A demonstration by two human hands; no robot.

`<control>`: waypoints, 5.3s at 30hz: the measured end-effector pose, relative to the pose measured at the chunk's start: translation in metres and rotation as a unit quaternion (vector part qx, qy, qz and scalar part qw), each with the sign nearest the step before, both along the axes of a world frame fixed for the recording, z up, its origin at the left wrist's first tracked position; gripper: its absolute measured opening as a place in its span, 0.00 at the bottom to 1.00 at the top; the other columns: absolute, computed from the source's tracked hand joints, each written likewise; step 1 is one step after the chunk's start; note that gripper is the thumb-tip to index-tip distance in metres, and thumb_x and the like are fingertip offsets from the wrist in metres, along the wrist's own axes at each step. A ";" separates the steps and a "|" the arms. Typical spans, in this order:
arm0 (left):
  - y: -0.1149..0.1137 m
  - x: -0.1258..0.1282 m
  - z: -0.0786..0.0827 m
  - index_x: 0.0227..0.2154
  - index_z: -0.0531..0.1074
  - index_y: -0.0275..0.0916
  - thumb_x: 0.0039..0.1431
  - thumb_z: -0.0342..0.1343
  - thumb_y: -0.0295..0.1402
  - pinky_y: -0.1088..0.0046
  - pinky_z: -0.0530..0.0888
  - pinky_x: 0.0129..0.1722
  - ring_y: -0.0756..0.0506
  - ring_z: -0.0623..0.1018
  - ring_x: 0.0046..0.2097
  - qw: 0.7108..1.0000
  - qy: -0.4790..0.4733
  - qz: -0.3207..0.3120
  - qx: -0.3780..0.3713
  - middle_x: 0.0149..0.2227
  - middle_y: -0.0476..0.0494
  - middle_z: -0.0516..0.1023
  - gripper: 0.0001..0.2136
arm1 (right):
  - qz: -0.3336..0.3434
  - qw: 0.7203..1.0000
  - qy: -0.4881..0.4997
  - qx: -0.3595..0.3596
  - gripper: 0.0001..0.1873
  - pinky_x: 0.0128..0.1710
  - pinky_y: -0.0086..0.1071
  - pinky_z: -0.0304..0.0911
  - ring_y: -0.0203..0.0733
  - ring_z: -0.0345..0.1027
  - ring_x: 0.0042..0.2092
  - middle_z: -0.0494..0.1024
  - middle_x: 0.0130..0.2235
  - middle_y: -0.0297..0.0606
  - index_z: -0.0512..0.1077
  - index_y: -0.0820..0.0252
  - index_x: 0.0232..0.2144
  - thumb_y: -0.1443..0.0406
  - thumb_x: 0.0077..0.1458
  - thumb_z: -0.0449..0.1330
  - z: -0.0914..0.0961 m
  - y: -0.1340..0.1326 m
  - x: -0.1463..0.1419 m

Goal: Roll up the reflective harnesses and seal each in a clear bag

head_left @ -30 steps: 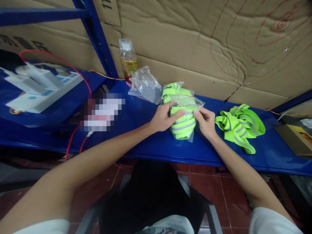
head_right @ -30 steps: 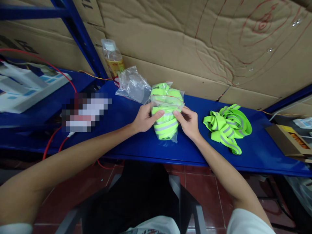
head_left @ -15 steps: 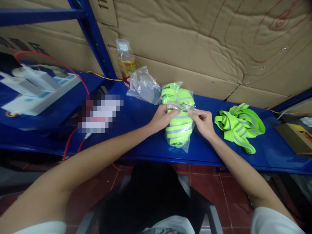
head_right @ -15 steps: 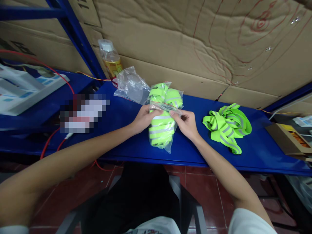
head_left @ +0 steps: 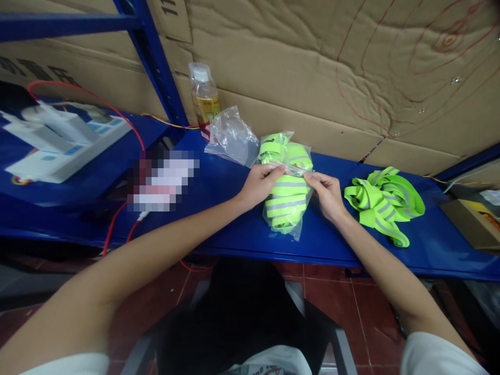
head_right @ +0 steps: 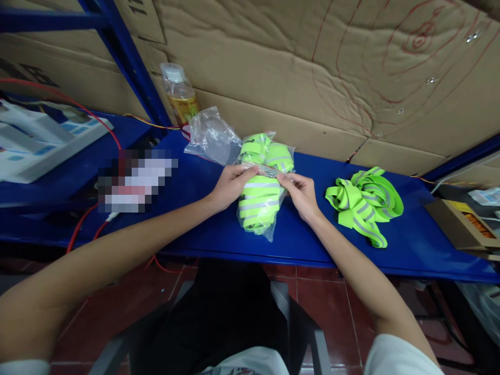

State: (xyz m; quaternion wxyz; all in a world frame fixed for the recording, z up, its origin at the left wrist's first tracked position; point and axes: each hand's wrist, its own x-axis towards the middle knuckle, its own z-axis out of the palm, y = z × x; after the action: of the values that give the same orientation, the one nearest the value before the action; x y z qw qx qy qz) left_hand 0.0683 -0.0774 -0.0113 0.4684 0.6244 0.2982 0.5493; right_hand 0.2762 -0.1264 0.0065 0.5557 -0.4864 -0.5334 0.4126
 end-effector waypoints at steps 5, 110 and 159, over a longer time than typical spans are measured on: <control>-0.001 -0.002 0.004 0.35 0.87 0.40 0.65 0.64 0.47 0.71 0.79 0.40 0.44 0.85 0.41 0.999 0.001 0.040 -0.028 0.39 0.45 0.89 0.16 | -0.031 0.999 0.036 0.000 0.15 0.38 0.37 0.81 0.44 0.82 0.36 0.88 0.36 0.34 0.87 0.51 0.30 0.49 0.48 0.78 0.005 0.002 0.003; -0.002 -0.003 0.011 0.33 0.85 0.38 0.53 0.74 0.41 0.69 0.84 0.32 0.45 0.85 0.38 0.986 -0.068 0.030 -0.146 0.35 0.41 0.87 0.11 | -0.034 0.992 0.064 -0.105 0.18 0.38 0.37 0.79 0.44 0.83 0.37 0.89 0.38 0.38 0.88 0.53 0.34 0.54 0.41 0.82 0.009 0.006 0.012; -0.005 -0.004 0.007 0.34 0.87 0.37 0.54 0.72 0.38 0.69 0.79 0.40 0.47 0.83 0.37 0.990 0.075 -0.065 -0.104 0.36 0.41 0.88 0.09 | 0.044 0.998 -0.038 -0.029 0.16 0.42 0.39 0.75 0.43 0.80 0.35 0.89 0.36 0.38 0.88 0.52 0.32 0.53 0.42 0.82 0.006 0.001 0.008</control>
State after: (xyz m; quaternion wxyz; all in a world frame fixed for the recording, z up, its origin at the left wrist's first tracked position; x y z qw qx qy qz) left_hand 0.0643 -0.0820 -0.0041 0.5420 0.6293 0.3471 0.4356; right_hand 0.2844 -0.1253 0.0128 0.5024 -0.4936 -0.5626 0.4329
